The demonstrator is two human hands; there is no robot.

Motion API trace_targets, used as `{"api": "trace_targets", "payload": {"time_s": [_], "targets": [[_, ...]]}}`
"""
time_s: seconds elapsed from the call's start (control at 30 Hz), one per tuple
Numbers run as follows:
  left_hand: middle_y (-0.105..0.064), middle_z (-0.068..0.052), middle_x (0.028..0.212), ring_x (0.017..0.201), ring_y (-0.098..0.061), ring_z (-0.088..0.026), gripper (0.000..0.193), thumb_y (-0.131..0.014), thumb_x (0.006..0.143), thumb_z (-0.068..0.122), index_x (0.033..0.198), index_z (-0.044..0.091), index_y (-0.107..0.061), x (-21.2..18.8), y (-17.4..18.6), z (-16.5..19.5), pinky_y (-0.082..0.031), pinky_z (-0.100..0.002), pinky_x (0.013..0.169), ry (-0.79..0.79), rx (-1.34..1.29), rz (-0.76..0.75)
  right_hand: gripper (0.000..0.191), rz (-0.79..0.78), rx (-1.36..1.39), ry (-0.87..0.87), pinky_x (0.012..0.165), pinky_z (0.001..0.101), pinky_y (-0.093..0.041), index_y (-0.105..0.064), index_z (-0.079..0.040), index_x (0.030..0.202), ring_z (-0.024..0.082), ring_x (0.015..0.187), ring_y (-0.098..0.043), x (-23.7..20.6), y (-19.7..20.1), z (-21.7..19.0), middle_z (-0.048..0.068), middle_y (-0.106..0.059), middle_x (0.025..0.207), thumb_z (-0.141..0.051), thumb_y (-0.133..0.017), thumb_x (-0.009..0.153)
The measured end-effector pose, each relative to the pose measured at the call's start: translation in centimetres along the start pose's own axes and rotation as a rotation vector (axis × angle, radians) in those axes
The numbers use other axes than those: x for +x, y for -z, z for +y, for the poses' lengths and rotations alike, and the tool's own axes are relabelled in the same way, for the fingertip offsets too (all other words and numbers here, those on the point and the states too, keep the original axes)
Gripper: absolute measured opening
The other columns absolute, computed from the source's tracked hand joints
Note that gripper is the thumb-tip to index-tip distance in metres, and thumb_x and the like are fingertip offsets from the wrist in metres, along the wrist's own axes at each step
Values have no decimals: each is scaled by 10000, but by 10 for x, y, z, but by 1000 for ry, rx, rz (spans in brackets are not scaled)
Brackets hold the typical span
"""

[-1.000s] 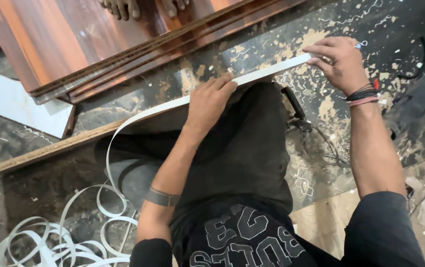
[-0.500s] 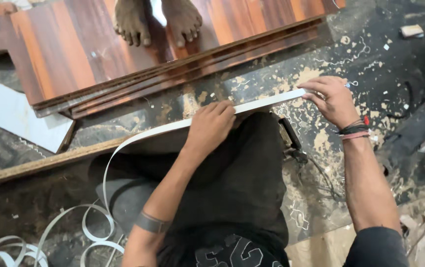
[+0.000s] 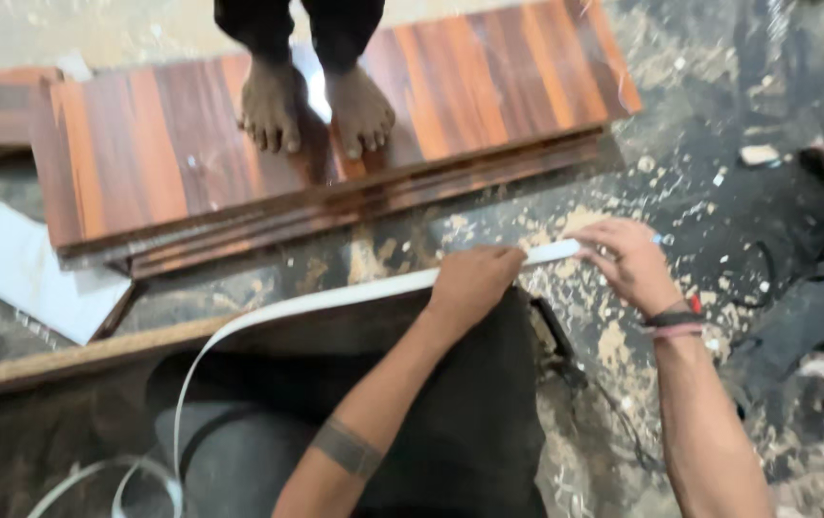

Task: The person sits on the floor and aligns a white edge banding strip along the edge of a long board, pressing it down by hand. They then use a hand-held iron to heat and adhere the strip to the board edge, running the iron along the length, and continue pressing and peeling the strip into place.

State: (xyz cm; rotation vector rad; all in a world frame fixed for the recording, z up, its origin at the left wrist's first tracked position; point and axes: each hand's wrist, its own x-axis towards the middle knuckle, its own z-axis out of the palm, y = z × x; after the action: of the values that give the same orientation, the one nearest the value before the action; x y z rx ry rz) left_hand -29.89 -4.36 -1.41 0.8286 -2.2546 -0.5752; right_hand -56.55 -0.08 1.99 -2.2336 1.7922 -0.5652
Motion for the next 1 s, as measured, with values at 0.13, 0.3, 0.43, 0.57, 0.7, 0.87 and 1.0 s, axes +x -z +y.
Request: {"api": "trace_targets", "payload": {"time_s": [0.13, 0.3, 0.43, 0.57, 0.7, 0.87, 1.0], "targets": [[-745, -59, 985, 894, -726, -302, 78, -617, 899, 143, 966, 128, -654, -10, 0, -4, -557, -456, 688, 26, 25, -29, 280, 33, 22, -12, 976, 410, -494, -778, -138, 1140, 285, 1082, -671, -1, -2, -3, 75, -741, 1107, -215, -777, 871], [-748, -40, 1026, 884, -723, -292, 99, -621, 901, 153, 990, 131, -659, -9, 4, -2, -559, -442, 683, -2, 11, 2, 500, 216, 26, -21, 1023, 447, -460, -685, -72, 1288, 361, 1165, -618, -10, 4, -33, 165, -680, 1230, -237, -822, 836], [-751, -28, 978, 848, -720, -291, 95, -634, 915, 197, 982, 146, -679, -7, 3, 2, -558, -444, 662, 48, -15, -7, 422, 598, 40, -52, 1066, 466, -449, -606, -21, 1316, 396, 1190, -590, -33, -26, -77, 201, -625, 1259, -141, -763, 943], [-733, -42, 941, 843, -717, -296, 78, -626, 931, 199, 972, 141, -657, -8, 3, 5, -553, -444, 655, 36, -1, -3, 171, 681, 310, -259, 944, 433, -494, -628, -27, 1158, 331, 1057, -629, -54, -115, -114, 141, -665, 1125, -52, -654, 990], [-719, -47, 909, 838, -713, -310, 51, -625, 913, 180, 942, 138, -628, -9, 7, 7, -543, -448, 628, 36, 39, -63, 212, 506, 342, -296, 889, 424, -528, -648, -16, 1142, 348, 1032, -665, -60, -171, -101, 181, -697, 1113, -95, -690, 950], [-722, -40, 976, 875, -720, -297, 101, -618, 878, 162, 971, 126, -609, -12, 11, 9, -541, -440, 625, -13, 67, -21, 268, 272, 310, -471, 784, 439, -541, -686, -34, 1099, 375, 951, -689, -55, -186, -80, 208, -721, 1007, -208, -728, 899], [-719, -36, 981, 872, -719, -287, 106, -626, 880, 174, 976, 130, -619, -13, 12, 7, -549, -431, 648, -14, 78, -39, 252, 316, 297, -411, 761, 453, -541, -681, -35, 1103, 379, 914, -689, -51, -184, -86, 183, -718, 986, -195, -717, 911]]}}
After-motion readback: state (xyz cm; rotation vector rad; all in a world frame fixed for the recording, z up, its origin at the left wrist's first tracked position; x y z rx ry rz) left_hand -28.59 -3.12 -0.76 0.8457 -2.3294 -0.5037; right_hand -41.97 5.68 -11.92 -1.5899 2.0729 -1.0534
